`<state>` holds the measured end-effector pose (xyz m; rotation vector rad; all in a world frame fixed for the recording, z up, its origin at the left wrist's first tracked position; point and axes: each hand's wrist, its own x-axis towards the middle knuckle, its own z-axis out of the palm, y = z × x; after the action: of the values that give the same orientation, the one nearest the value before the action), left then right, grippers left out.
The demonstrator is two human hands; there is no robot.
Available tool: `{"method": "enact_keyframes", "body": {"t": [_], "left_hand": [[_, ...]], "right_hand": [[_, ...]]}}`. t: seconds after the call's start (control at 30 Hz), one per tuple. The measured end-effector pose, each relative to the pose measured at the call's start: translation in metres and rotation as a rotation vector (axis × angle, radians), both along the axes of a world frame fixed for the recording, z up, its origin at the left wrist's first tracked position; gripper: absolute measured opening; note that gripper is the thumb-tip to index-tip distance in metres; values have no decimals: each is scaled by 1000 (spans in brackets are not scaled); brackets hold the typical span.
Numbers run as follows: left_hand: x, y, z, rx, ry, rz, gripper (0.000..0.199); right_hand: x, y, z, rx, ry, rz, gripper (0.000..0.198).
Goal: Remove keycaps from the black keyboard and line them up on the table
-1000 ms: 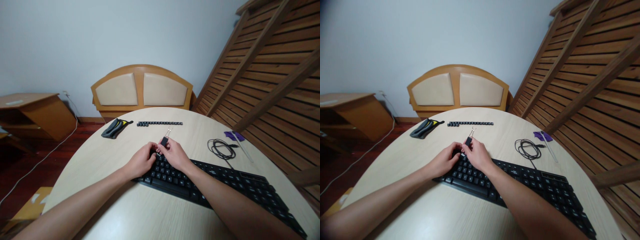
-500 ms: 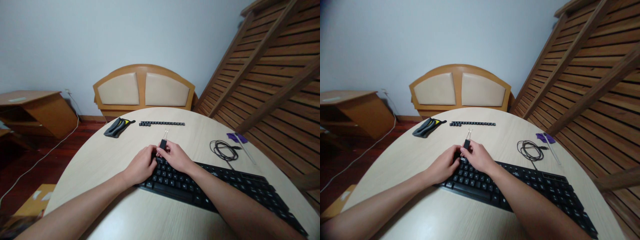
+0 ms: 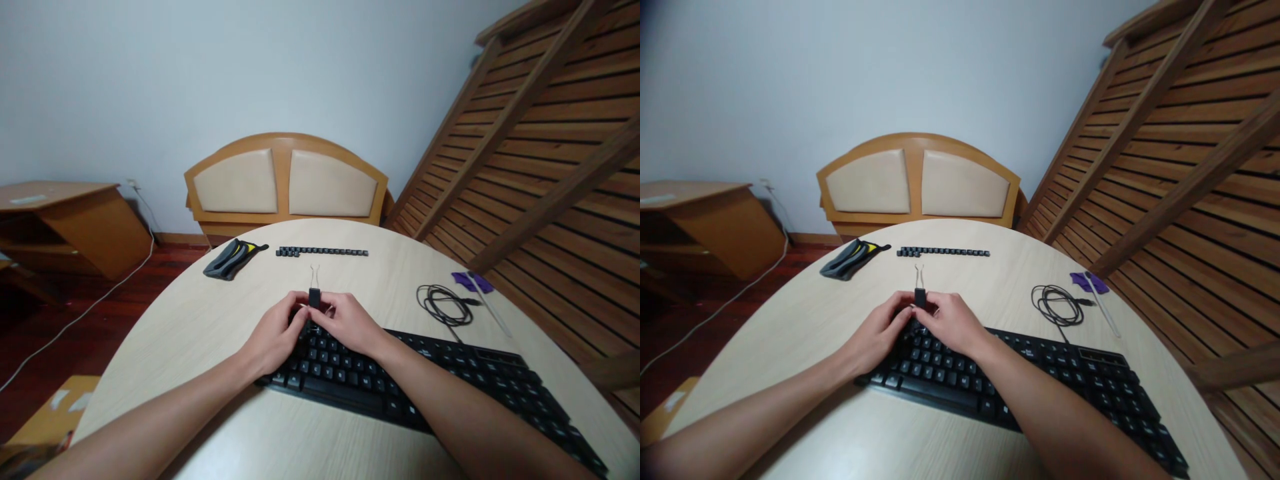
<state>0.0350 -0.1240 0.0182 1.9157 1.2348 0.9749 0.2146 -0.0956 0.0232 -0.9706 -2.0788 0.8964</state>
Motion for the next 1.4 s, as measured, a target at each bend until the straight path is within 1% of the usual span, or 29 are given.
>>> {"method": "enact_keyframes", "body": {"t": [0.1,0.2,0.3,0.33,0.4,0.43,0.53,0.6,0.73,0.8,0.83,0.9,0.97,1.03,1.1,1.17,1.27,1.33,1.4], "left_hand": [[1,-1,3,75,-38,6,17],[1,1,4,121,-61,4,14],[-1,3,2,84,-107,23,15],[-1,3,2,76,-114,38,15],[-2,3,2,79,-99,66,16],[-2,3,2,88,-78,75,16],[-2,2,6,106,-24,80,17],[-3,1,8,101,-24,77,18],[-11,5,16,48,-41,32,19],[-18,9,19,-14,-56,-33,20],[-21,11,20,-46,-71,-69,20],[-26,14,19,-95,-106,-130,20],[-27,16,16,-120,-120,-157,19],[-25,16,12,-127,-116,-153,18],[-22,15,8,-104,-104,-123,18],[-20,13,6,-53,-75,-83,19],[-16,9,4,9,-29,-18,19],[-15,7,3,15,-25,22,16],[-14,5,3,4,-31,51,17]], "right_hand": [[0,1,-1,77,-75,15,19],[0,1,3,110,-144,53,21],[8,-4,16,130,-212,112,10],[12,-7,22,142,-240,129,13],[23,-15,35,152,-310,142,40],[27,-20,39,130,-364,143,53],[35,-35,42,-13,-574,164,85],[35,-43,37,-79,-653,173,97],[32,-51,29,-88,-654,168,102],[31,-46,33,-73,-639,181,98],[31,-40,36,-66,-623,189,91],[30,-26,43,-63,-573,214,66],[28,-8,46,-58,-497,214,39],[24,7,42,-27,-391,139,27],[22,16,32,-24,-279,55,23],[22,19,20,-49,-187,14,21],[25,16,7,-68,-119,25,21],[27,13,4,-72,-125,59,21],[28,10,3,-70,-150,93,20]]}}
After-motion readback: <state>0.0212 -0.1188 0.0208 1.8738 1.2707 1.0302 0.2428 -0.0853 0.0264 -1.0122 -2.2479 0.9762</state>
